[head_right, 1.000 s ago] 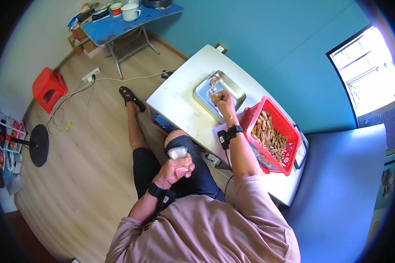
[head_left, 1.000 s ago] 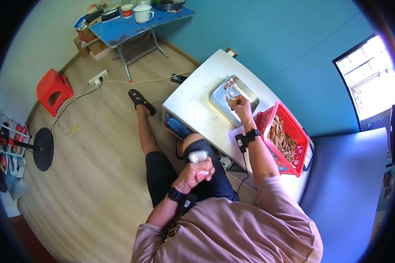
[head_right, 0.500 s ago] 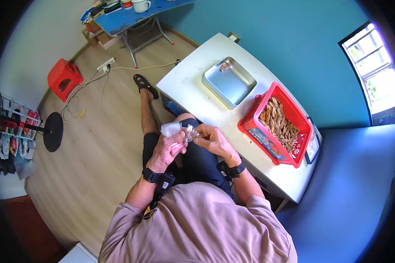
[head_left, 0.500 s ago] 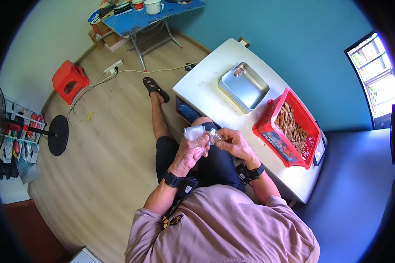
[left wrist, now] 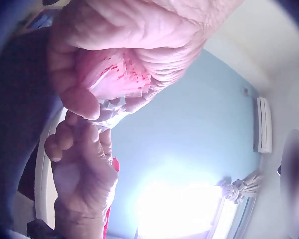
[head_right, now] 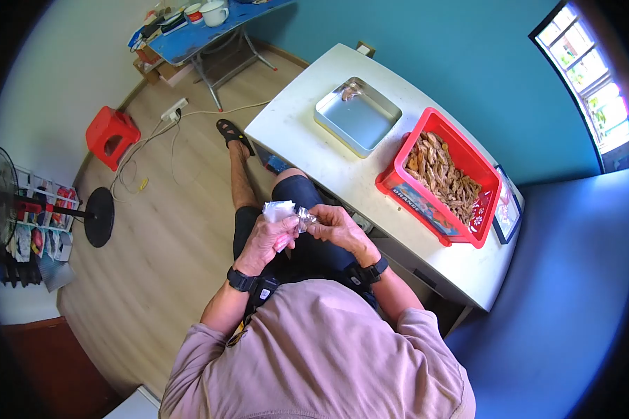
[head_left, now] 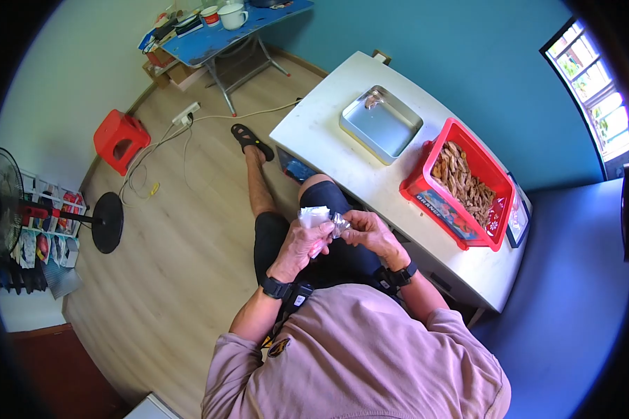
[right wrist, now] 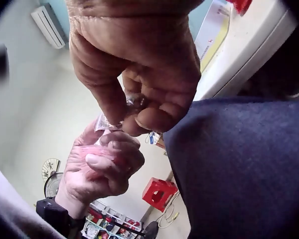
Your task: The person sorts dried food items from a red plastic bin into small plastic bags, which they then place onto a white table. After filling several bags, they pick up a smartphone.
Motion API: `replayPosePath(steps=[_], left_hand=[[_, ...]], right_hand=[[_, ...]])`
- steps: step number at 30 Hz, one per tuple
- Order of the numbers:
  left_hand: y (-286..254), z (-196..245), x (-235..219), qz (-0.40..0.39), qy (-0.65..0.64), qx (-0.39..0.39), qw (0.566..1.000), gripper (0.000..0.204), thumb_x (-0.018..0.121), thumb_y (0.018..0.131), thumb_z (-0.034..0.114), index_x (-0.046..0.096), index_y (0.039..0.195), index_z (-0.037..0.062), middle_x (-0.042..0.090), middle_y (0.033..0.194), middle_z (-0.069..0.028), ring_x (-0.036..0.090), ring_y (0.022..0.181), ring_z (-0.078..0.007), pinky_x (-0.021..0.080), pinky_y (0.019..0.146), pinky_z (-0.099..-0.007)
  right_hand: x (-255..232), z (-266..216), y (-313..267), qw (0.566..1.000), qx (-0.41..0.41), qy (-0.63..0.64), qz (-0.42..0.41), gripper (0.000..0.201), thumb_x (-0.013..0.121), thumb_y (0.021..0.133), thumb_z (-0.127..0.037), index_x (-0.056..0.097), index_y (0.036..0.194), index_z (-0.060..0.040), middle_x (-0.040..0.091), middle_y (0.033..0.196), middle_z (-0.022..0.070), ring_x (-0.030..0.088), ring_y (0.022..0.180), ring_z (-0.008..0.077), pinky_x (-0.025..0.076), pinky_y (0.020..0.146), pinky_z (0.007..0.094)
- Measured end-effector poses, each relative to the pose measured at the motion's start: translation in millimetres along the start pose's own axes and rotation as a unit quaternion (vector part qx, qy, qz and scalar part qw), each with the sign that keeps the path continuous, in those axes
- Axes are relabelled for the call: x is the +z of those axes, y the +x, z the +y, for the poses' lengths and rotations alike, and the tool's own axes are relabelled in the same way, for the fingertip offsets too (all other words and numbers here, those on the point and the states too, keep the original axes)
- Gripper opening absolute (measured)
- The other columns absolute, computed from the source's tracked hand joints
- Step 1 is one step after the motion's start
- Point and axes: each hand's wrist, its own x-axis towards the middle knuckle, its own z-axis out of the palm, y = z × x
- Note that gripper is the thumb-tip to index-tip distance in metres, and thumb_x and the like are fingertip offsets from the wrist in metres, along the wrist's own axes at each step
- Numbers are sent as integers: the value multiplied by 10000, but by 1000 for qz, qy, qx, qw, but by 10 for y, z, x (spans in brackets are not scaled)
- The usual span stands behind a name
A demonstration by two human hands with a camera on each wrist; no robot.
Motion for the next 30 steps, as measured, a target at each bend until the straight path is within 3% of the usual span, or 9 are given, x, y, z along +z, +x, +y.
replayPosePath(steps=[8,11,13,20,25,29,30], left_hand=[[54,-74,109,-48,14,-4,999,237,722,831,197,645,926,-6,610,688,-40,473,437,-38,472,457,-209],[59,-79,155,-90,27,-23,995,246,722,834,199,647,947,-5,621,720,-45,517,481,-54,486,465,-210],[36,-36,208,-83,2,-47,995,296,729,825,186,633,1017,-17,642,785,-76,627,626,-125,525,477,-229],[-3,-42,249,-54,87,-18,995,256,708,837,231,666,962,11,643,760,-41,590,590,-86,502,475,-222],[-8,-85,217,-34,94,-26,995,201,692,809,172,664,911,1,646,741,-54,576,562,-83,498,473,-230],[15,-117,181,-40,67,-32,996,197,691,794,168,654,886,-2,639,717,-62,571,547,-90,500,475,-235],[15,-120,179,-52,8,-39,998,196,692,786,165,650,879,-1,633,704,-63,568,540,-94,500,476,-234]], right_hand=[[-4,21,-199,998,-18,51,36,214,657,880,-117,625,1080,-47,610,816,-38,520,692,44,417,606,207],[-35,25,-267,990,-49,129,42,221,660,880,-123,624,1083,-43,623,847,-26,537,712,53,433,629,209],[-50,42,-287,987,-60,143,37,244,681,871,-164,625,1081,-54,648,873,-12,553,731,61,439,653,207],[-35,50,-313,991,-49,118,51,224,653,884,-121,628,1088,-32,629,851,-18,550,724,63,440,631,207],[-32,80,-321,996,-41,75,33,218,640,886,-99,630,1094,-34,625,833,-23,542,707,55,437,620,205],[-35,74,-345,996,-49,68,33,199,647,884,-104,632,1071,-40,624,823,-23,541,707,55,436,616,206],[-34,70,-354,993,-55,99,25,193,664,872,-117,634,1047,-41,631,844,-9,545,713,64,439,630,210]])
